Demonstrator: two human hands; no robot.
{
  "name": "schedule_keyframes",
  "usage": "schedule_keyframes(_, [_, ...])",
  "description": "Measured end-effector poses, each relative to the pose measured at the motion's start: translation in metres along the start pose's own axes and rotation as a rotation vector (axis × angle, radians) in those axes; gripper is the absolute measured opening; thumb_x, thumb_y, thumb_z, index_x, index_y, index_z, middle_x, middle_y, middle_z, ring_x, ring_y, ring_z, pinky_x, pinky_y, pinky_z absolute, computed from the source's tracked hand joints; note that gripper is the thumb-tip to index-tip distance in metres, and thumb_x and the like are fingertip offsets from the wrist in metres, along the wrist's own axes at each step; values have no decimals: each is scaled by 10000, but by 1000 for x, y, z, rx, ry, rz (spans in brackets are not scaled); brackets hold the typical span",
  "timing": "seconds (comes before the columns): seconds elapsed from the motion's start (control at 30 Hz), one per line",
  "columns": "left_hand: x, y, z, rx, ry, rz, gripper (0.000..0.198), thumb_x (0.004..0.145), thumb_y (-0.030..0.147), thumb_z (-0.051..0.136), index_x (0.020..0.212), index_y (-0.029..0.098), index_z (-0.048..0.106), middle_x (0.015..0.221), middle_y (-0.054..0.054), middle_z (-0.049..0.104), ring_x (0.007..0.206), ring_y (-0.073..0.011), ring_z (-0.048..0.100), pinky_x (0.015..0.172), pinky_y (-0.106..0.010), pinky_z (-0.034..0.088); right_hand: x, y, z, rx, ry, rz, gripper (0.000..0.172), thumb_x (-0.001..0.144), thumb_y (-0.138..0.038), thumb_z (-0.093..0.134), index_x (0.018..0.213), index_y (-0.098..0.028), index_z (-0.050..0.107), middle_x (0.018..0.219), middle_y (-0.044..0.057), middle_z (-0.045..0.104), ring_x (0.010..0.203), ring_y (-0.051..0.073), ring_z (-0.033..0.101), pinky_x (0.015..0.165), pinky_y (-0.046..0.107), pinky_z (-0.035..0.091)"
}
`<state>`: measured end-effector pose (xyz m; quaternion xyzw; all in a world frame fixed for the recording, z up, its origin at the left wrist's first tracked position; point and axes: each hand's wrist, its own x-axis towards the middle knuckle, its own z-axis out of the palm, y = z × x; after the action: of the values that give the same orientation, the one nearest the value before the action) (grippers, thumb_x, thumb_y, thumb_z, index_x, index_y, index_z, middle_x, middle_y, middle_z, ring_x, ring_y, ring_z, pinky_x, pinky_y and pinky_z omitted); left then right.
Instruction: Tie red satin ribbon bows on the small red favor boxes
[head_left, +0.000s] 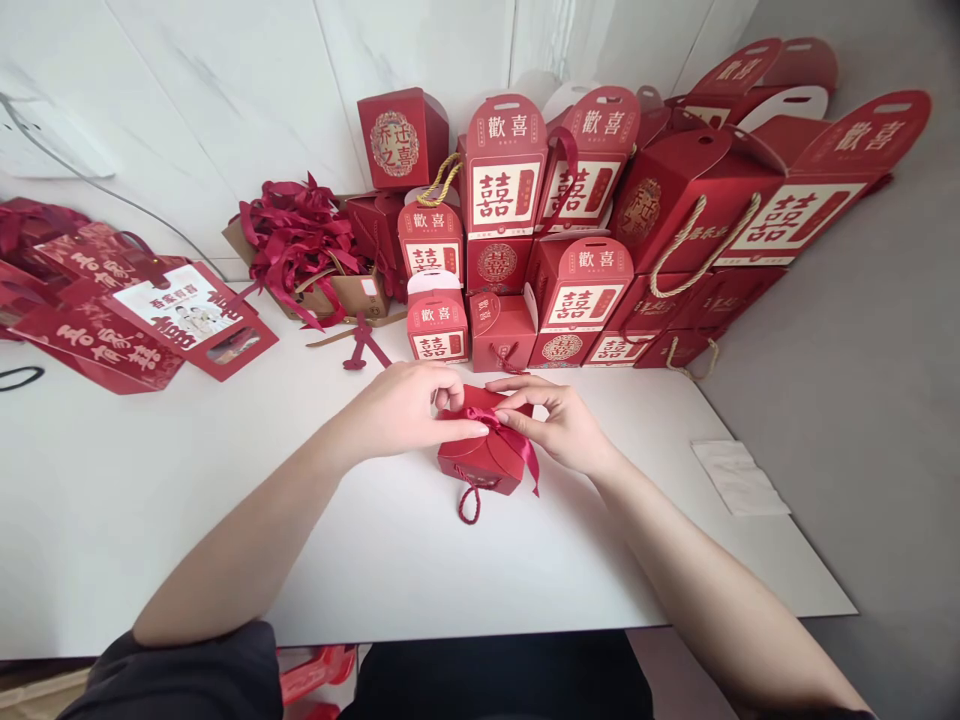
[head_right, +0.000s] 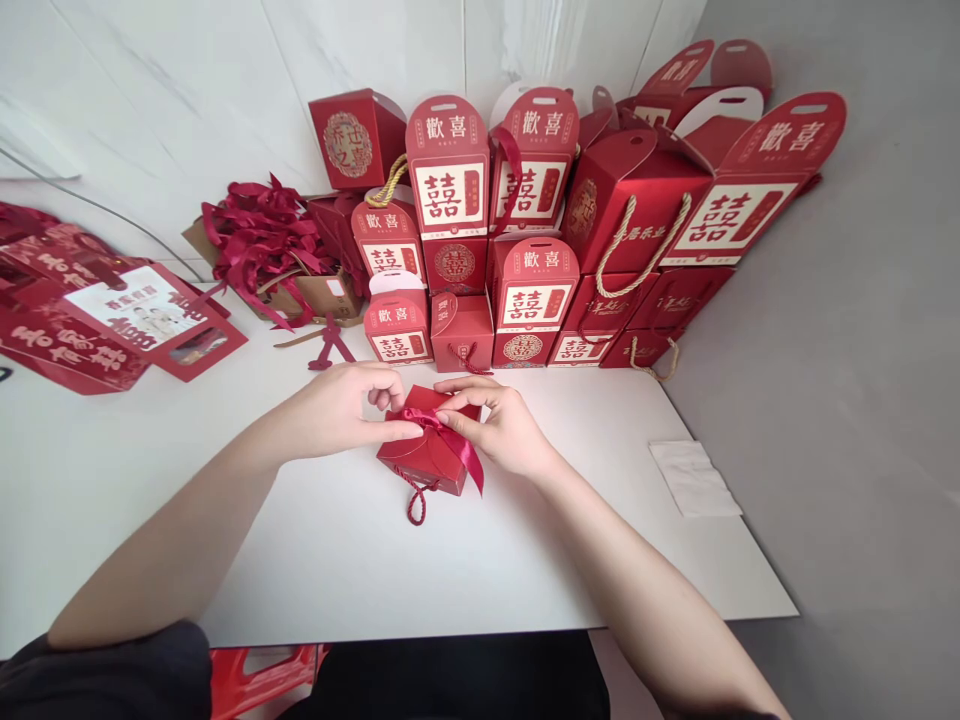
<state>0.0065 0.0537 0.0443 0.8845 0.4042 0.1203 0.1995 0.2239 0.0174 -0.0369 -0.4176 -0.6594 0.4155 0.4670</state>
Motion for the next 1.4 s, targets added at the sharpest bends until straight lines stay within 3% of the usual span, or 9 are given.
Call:
schedule_keyframes(0.1, [-5, 0, -9, -37, 16, -105, 433, 729, 595, 684, 684, 186, 549, 640, 15, 535, 594, -127, 468, 533, -248, 322, 0, 0, 0, -10, -8, 7, 107, 845, -327, 702, 897, -264, 772, 1191, 58, 684, 1128, 226, 617, 1022, 411, 437])
schedule_keyframes(0.2, [-7, 0, -13, -71, -75, -148, 448, 788, 594, 618, 626, 177, 606, 565, 13, 513, 518, -108, 414, 485, -256, 274, 0, 2, -1, -16, -13, 14, 114, 844, -328, 705, 915, -268, 771, 1200, 57, 681, 1150, 228, 607, 1040, 420, 421])
schedule_keyframes(0.33, [-2, -5, -7, -252, -148, -135, 357, 814, 533, 610, 801, 198, 734, 676, -7, 632, 584, -126, 504, 504, -247, 329, 0, 1, -1, -23, -20, 20, 121, 841, -345, 702, 894, -255, 763, 1199, 67, 680, 1134, 237, 613, 1015, 429, 432])
schedule_keyframes(0.47, [4, -11, -2, -380, -203, -121, 292, 807, 457, 634, 794, 179, 725, 727, -16, 661, 634, -134, 544, 548, -238, 376, 0, -3, -6, -37, -58, 22, 138, 844, -361, 693, 833, -228, 728, 1220, 71, 667, 1157, 241, 596, 1027, 429, 410])
schedule_keyframes(0.8, [4, -21, -9, -363, -295, -136, 226, 763, 395, 671, 770, 176, 725, 740, -22, 694, 656, -158, 604, 547, -237, 417, -2, -8, -29, -65, -143, 39, 177, 885, -353, 640, 791, -203, 661, 1252, 71, 645, 1183, 234, 589, 1062, 420, 374])
schedule_keyframes(1.03, [9, -25, -12, -347, -343, -154, 206, 732, 353, 682, 641, 177, 627, 638, 21, 584, 581, -113, 489, 514, -220, 341, -3, -12, -44, -149, -200, 23, 172, 885, -360, 636, 812, -206, 658, 1198, 72, 663, 1156, 240, 598, 1024, 416, 408])
schedule_keyframes(1.13, [9, -24, -13, -303, -325, -170, 194, 756, 351, 652, 681, 178, 610, 668, 18, 569, 597, -114, 474, 531, -224, 348, -2, -11, -45, -157, -234, 41, 183, 886, -369, 634, 815, -204, 664, 1200, 77, 662, 1170, 245, 590, 1020, 411, 412])
schedule_keyframes(1.27, [4, -20, -18, -272, -257, -52, 203, 780, 320, 644, 942, 205, 605, 840, 2, 580, 740, -135, 525, 646, -233, 430, -2, -8, -43, -60, -212, 94, 175, 890, -398, 636, 944, -232, 622, 1240, 67, 626, 1222, 239, 544, 1015, 400, 417])
schedule_keyframes(1.4, [0, -11, -20, -261, -236, 116, 170, 818, 288, 631, 965, 210, 598, 891, -4, 583, 812, -137, 536, 736, -246, 445, -2, -8, -33, -30, -179, 49, 194, 953, -391, 541, 1091, -260, 581, 1237, 56, 597, 1158, 206, 560, 1012, 384, 416])
